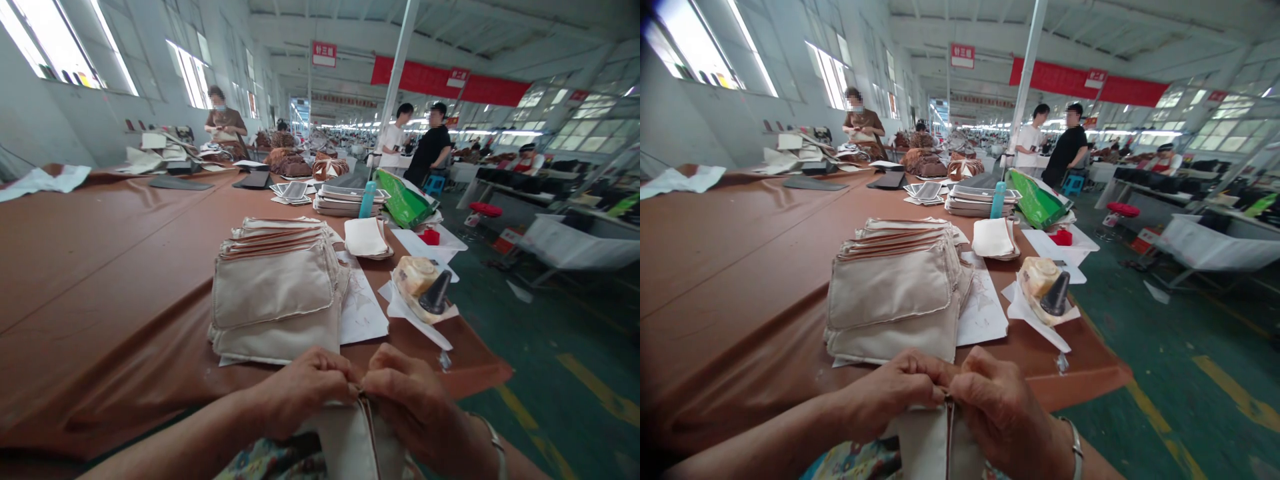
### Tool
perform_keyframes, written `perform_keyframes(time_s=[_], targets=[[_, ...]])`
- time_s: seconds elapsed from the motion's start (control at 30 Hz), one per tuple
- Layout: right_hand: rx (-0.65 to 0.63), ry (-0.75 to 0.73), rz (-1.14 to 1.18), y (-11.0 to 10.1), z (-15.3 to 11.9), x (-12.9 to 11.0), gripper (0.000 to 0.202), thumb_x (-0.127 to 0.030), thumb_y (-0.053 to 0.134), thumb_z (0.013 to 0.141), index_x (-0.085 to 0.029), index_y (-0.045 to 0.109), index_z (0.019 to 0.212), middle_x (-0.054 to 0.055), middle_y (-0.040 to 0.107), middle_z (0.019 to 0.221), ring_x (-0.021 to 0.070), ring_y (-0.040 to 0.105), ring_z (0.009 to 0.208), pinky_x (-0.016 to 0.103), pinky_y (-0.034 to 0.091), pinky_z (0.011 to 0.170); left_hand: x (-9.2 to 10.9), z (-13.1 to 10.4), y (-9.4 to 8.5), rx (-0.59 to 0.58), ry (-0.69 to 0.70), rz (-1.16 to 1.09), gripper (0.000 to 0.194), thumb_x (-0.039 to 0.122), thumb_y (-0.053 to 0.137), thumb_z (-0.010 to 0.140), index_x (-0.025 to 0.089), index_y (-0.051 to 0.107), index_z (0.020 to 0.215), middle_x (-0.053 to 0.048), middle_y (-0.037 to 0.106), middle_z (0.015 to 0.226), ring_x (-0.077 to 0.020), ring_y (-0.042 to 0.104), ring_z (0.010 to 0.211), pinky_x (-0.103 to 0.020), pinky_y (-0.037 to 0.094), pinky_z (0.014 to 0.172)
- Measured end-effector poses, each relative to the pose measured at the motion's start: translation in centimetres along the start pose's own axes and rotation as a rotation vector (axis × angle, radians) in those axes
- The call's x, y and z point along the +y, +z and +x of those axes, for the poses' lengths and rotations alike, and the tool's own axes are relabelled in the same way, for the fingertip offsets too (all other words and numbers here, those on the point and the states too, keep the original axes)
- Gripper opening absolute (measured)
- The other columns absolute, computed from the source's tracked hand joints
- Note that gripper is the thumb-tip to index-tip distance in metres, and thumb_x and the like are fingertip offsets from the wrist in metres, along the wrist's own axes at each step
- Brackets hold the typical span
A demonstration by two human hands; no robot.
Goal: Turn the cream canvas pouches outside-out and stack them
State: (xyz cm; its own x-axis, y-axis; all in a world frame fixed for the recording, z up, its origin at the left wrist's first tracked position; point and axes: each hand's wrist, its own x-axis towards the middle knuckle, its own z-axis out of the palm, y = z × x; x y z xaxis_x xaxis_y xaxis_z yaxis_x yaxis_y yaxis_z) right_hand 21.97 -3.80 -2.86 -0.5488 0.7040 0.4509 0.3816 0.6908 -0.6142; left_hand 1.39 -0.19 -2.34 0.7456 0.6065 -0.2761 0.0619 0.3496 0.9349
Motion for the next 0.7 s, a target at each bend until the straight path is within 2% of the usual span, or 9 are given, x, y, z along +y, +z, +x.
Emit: perform_keyframes(time_s=[0.07,0.17,0.3,0.4,0.5,0.6,0.7], targets=[[0.008,-0.069,-0.125,-0.2,-0.2,0.1,0.018,-0.008,0.046,0.09,-0.019,0.06,0.086,0.002,0.048,0.071,0.0138,0.046,0.062,0.024,0.032,0.054,0.3,-0.1,0.3,-0.005,0.038,-0.092,0.026,0.036,0.075,0.069,0.013,0.062,0.069,-0.002,0.054,0.074,-0.0119,0.042,0.063,-0.022,0.032,0.056],[0.039,-0.174,-0.269,-0.2,-0.8,0.3,0.019,-0.007,0.043,0.09,-0.018,0.059,0.092,0.002,0.048,0.071,0.0142,0.044,0.061,0.025,0.031,0.053,0.2,0.1,0.8,-0.04,0.032,-0.142,0.04,0.05,0.071,0.074,0.012,0.06,0.068,-0.001,0.049,0.069,-0.0099,0.038,0.057,-0.022,0.031,0.053],[0.03,-0.216,-0.264,0.0,-1.8,-0.1,0.024,-0.01,0.04,0.093,-0.016,0.053,0.111,0.005,0.058,0.078,0.0174,0.053,0.066,0.028,0.041,0.059,-0.2,0.3,0.8,-0.086,0.036,-0.099,0.042,0.051,0.071,0.077,0.01,0.063,0.074,-0.001,0.05,0.071,-0.0081,0.037,0.056,-0.021,0.027,0.051],[0.13,-0.062,-0.151,-0.2,-2.3,-1.0,0.031,-0.023,0.046,0.096,-0.017,0.043,0.126,0.009,0.063,0.095,0.0203,0.06,0.083,0.03,0.049,0.074,0.0,0.1,0.2,-0.102,0.028,-0.091,0.038,0.048,0.07,0.079,0.01,0.064,0.075,0.0,0.05,0.069,-0.0076,0.037,0.055,-0.021,0.026,0.05],[0.178,0.131,0.073,-0.4,-2.7,-1.5,0.042,-0.047,0.046,0.096,-0.022,0.042,0.129,0.007,0.061,0.096,0.0206,0.06,0.084,0.028,0.049,0.069,0.5,-0.1,-0.2,-0.106,-0.037,-0.093,0.037,0.047,0.071,0.078,0.011,0.065,0.075,0.002,0.049,0.063,-0.007,0.036,0.051,-0.021,0.025,0.048],[0.191,0.331,0.266,-0.5,-2.8,-1.1,0.033,-0.045,0.034,0.1,-0.024,0.05,0.12,0.003,0.056,0.085,0.0167,0.055,0.072,0.025,0.045,0.061,0.6,0.0,-0.2,-0.099,-0.065,-0.112,0.041,0.05,0.074,0.073,0.01,0.066,0.075,0.0,0.053,0.065,-0.0077,0.039,0.052,-0.021,0.027,0.049],[0.119,0.505,0.344,-0.5,-2.5,-0.6,0.026,-0.037,0.047,0.096,-0.021,0.053,0.116,-0.001,0.051,0.076,0.0135,0.046,0.065,0.022,0.04,0.056,0.4,0.2,-0.3,-0.089,-0.068,-0.116,0.039,0.048,0.075,0.073,0.01,0.067,0.076,-0.001,0.054,0.066,-0.0086,0.039,0.053,-0.021,0.029,0.051]])
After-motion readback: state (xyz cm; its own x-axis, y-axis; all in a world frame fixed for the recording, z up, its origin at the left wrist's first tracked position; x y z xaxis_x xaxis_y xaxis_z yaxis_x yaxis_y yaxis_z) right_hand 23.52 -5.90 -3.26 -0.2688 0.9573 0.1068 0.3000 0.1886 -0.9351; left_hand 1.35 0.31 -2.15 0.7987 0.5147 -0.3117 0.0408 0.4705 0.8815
